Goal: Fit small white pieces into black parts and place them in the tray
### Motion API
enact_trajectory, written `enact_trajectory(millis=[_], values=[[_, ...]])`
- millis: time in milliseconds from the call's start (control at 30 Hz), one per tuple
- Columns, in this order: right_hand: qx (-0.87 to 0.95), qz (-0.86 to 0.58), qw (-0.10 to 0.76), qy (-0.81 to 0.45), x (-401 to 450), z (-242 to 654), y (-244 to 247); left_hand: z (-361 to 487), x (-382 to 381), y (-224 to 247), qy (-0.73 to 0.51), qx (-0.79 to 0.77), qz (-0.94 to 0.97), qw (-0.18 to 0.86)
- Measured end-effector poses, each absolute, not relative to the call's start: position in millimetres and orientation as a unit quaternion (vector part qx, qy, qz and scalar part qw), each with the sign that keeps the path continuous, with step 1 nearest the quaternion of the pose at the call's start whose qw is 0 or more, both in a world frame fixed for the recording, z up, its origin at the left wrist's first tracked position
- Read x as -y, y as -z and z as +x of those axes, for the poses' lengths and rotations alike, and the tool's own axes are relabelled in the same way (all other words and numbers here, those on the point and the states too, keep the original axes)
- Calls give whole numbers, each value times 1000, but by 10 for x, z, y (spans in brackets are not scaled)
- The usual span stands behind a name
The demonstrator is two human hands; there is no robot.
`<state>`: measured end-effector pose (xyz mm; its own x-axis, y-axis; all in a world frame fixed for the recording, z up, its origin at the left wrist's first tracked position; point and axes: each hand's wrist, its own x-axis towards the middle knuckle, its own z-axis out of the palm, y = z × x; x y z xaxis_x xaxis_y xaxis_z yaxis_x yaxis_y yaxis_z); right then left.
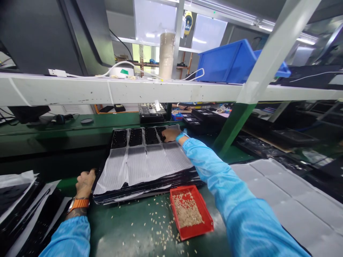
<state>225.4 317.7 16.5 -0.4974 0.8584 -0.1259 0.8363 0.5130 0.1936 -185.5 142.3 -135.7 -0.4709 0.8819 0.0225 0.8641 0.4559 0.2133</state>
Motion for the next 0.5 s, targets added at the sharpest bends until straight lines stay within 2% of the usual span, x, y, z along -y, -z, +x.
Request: enact_trajectory(millis=[500], values=[[-851, 510, 105, -69, -3130, 2095, -162, -1934, -1422, 1298, -94, -803, 575, 124]])
